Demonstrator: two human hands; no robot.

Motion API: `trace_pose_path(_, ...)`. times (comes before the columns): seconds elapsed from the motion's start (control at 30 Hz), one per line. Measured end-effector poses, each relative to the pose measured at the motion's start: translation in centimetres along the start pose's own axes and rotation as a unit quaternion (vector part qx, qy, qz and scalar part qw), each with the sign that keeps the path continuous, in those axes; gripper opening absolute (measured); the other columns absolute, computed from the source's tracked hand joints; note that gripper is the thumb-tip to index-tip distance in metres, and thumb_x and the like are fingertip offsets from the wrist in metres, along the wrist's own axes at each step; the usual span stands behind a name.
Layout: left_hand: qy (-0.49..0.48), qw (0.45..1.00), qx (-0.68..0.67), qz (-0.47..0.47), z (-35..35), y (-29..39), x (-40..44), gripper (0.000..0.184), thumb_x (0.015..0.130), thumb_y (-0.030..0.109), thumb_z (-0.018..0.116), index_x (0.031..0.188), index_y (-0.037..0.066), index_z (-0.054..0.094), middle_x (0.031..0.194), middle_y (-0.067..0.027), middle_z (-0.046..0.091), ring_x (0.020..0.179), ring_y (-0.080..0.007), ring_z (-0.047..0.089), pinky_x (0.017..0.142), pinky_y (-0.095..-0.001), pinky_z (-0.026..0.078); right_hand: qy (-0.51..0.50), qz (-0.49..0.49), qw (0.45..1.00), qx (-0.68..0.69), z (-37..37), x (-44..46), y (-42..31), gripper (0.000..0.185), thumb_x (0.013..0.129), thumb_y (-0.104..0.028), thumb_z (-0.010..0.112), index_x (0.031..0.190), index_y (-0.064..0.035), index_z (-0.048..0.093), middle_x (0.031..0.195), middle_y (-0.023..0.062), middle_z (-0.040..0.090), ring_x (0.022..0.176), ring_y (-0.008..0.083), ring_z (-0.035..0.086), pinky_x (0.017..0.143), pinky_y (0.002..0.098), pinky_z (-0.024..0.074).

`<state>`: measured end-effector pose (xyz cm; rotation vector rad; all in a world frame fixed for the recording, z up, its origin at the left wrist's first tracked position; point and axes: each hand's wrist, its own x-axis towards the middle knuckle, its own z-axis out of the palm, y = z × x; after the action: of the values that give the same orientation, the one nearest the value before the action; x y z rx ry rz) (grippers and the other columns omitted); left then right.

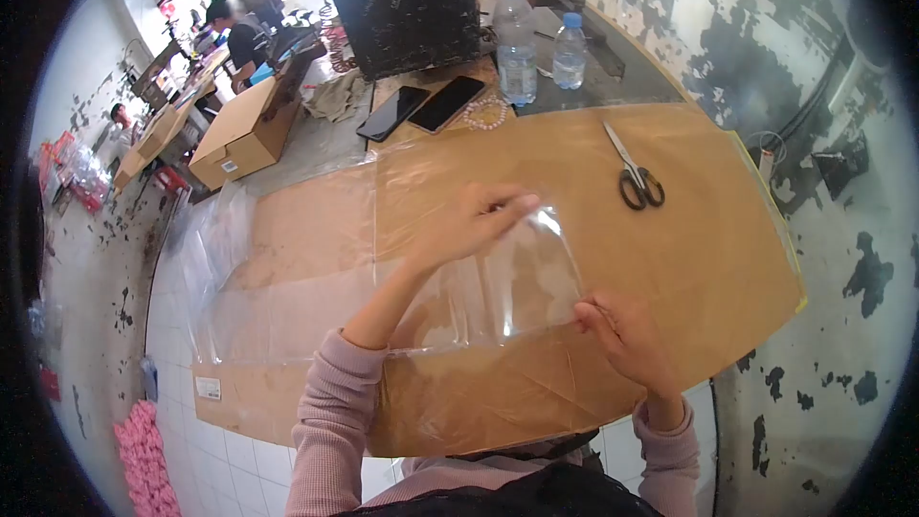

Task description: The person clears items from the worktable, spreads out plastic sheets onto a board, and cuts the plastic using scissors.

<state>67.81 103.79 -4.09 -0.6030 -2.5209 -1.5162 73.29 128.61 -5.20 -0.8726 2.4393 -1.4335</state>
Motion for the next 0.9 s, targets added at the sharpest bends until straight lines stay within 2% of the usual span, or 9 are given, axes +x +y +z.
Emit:
trace_pose_path(0.1,0.097,0.984,0.128,0.077,2.6,0.8,0.9,0.032,0.086,0.031,0.057,0.078,-0.001,0.060,0.060,-0.0113,0.058,0.057,-0.0255,0.057,0.054,-0.0377,0.044,0.053,0.035,0.998,0.005,0.5,-0.3,0.9,0.019,0.089,-0.014,0.052,0.079,0.0000,0.057,0.065,0.0105,0.055,0.059,0.0210,0.054,0.057,0.0303,0.0422)
trace_pose_path(0.2,0.036,0.981,0.191,0.027,5.7,1.0,2.5,0.031,0.082,0.028,0.059,0.073,-0.001,0.057,0.066,-0.0167,0.061,0.065,-0.0335,0.060,0.060,-0.0428,0.046,0.078,0.060,0.993,-0.071,0.4,-0.6,1.6,0.021,0.090,-0.015,0.052,0.077,0.0002,0.057,0.060,0.0096,0.053,0.055,0.0187,0.052,0.055,0.0284,0.0412)
trace_pose_path(0.23,0.065,0.979,0.192,0.026,7.0,0.5,3.2,0.029,0.082,0.028,0.059,0.073,0.000,0.058,0.066,-0.0171,0.061,0.064,-0.0336,0.061,0.060,-0.0428,0.047,0.088,0.066,0.988,-0.106,0.5,-0.5,1.8,0.022,0.090,-0.015,0.052,0.075,0.0003,0.057,0.059,0.0085,0.053,0.054,0.0174,0.052,0.054,0.0273,0.0408)
trace_pose_path(0.33,0.121,0.969,0.216,0.012,10.3,-2.4,4.5,0.027,0.082,0.027,0.058,0.073,0.002,0.060,0.067,-0.0173,0.061,0.064,-0.0332,0.061,0.058,-0.0425,0.048,0.139,0.052,0.954,-0.260,1.0,-0.5,2.4,0.026,0.089,-0.021,0.054,0.073,-0.0003,0.054,0.058,0.0167,0.052,0.050,0.0307,0.051,0.049,0.0374,0.0399)
trace_pose_path(0.53,0.093,0.930,0.356,0.010,13.6,-5.8,4.9,0.024,0.081,0.023,0.052,0.065,0.008,0.062,0.064,-0.0140,0.063,0.060,-0.0282,0.063,0.051,-0.0396,0.049,0.199,0.040,0.894,-0.400,3.8,-0.8,4.3,0.026,0.087,-0.023,0.055,0.068,-0.0060,0.056,0.057,0.0146,0.055,0.050,0.0321,0.054,0.046,0.0402,0.0398)
trace_pose_path(0.63,0.115,0.926,0.358,0.015,14.3,-6.1,4.8,0.021,0.078,0.020,0.052,0.063,0.009,0.062,0.062,-0.0131,0.062,0.059,-0.0270,0.064,0.050,-0.0388,0.049,0.169,-0.022,0.896,-0.411,4.0,-1.0,4.5,0.022,0.086,-0.023,0.056,0.070,-0.0082,0.057,0.058,0.0117,0.056,0.051,0.0297,0.055,0.045,0.0387,0.0400)
trace_pose_path(0.8,0.135,0.922,0.362,-0.008,14.4,-5.6,4.8,0.017,0.075,0.017,0.054,0.063,0.009,0.063,0.062,-0.0134,0.063,0.057,-0.0282,0.064,0.050,-0.0383,0.050,0.065,-0.052,0.904,-0.418,4.1,-2.1,3.1,0.016,0.083,-0.021,0.058,0.071,-0.0114,0.059,0.061,0.0062,0.056,0.054,0.0221,0.057,0.044,0.0342,0.0404)
trace_pose_path(0.87,0.167,0.912,0.373,-0.013,13.1,-6.7,5.7,0.016,0.075,0.016,0.056,0.062,0.009,0.062,0.062,-0.0134,0.063,0.056,-0.0277,0.064,0.051,-0.0384,0.050,-0.094,-0.266,0.934,-0.218,7.2,-5.6,-0.5,0.008,0.080,-0.018,0.059,0.073,-0.0135,0.061,0.063,0.0043,0.058,0.055,0.0188,0.058,0.044,0.0326,0.0407)
trace_pose_path(0.9,0.180,0.910,0.374,-0.014,12.6,-7.0,6.1,0.016,0.074,0.015,0.057,0.061,0.008,0.062,0.062,-0.0134,0.063,0.056,-0.0275,0.064,0.051,-0.0384,0.050,-0.141,-0.258,0.932,-0.210,8.3,-6.4,-1.6,0.003,0.077,-0.016,0.060,0.076,-0.0142,0.061,0.066,0.0036,0.059,0.057,0.0188,0.058,0.045,0.0326,0.0409)
